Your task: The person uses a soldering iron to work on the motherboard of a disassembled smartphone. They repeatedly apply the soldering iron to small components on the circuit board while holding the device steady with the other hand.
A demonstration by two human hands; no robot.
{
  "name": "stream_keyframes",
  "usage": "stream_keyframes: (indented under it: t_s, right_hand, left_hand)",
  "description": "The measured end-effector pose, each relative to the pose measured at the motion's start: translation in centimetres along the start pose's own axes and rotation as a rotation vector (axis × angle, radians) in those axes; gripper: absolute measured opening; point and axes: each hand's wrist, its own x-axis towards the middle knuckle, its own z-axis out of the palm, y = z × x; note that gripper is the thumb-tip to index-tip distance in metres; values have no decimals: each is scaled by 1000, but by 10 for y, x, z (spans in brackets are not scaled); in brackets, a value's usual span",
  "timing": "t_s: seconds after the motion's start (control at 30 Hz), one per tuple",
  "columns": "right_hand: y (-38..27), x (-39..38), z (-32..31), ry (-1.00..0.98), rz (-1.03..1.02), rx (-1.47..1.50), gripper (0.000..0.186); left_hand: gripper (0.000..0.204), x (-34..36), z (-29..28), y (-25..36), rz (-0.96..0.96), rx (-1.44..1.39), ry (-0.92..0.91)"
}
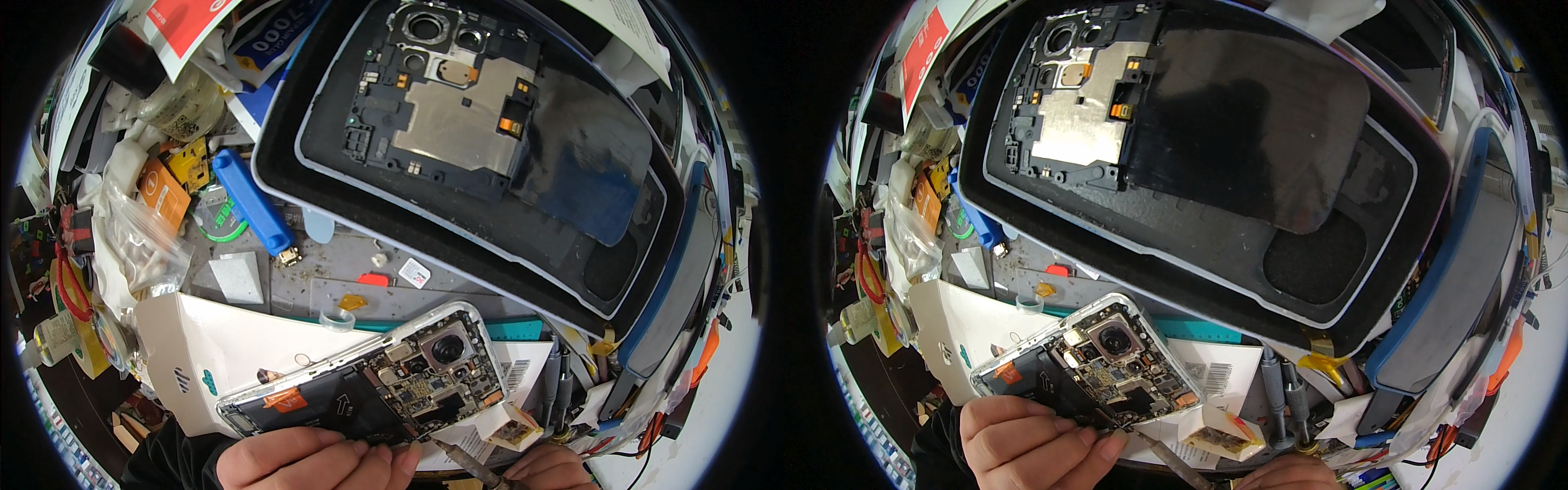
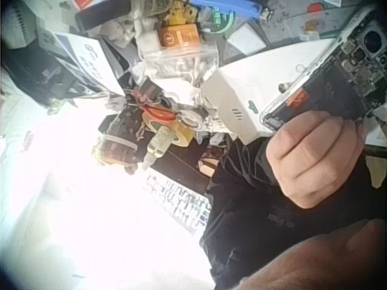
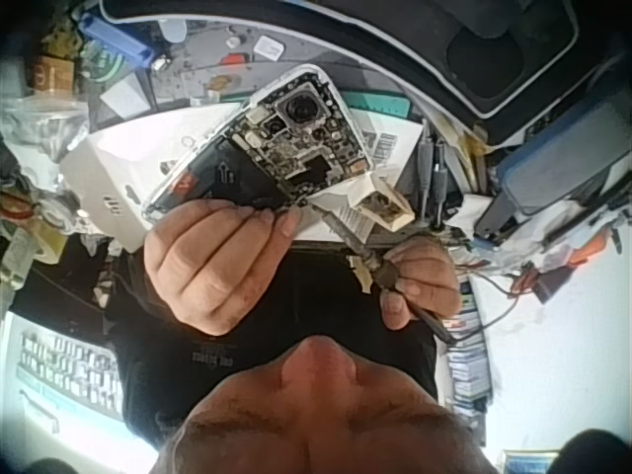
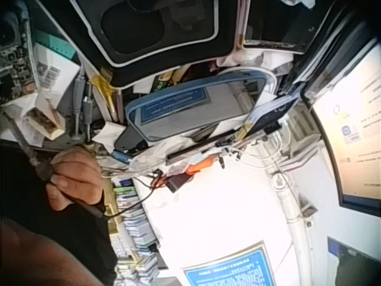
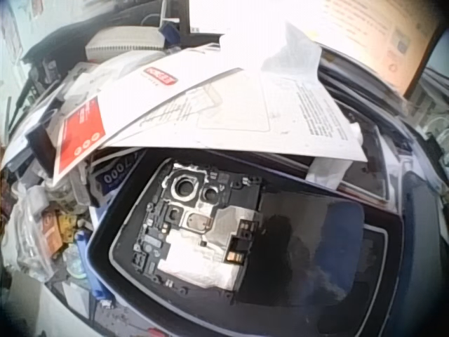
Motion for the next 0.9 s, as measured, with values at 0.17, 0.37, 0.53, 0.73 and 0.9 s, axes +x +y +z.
stream_keyframes:
  t_s: [0.17,0.37,0.53,0.73,0.9]
  right_hand:
    - [0,1,0,-1,-2,1,23]
    - [1,-2,3,18,-6,-19,24]
    - [5,-6,8,138,-64,-14,26]
    - [3,-6,8,126,-49,-23,26]
    - [1,-3,4,46,-23,-18,26]
  left_hand:
    - [22,0,0,1,-2,6,1]
    - [23,0,-1,1,-10,-5,-15]
    - [24,0,-1,0,0,-4,-10]
    - [24,1,-2,1,-10,-7,-20]
    - [24,0,-2,0,-3,-12,-19]
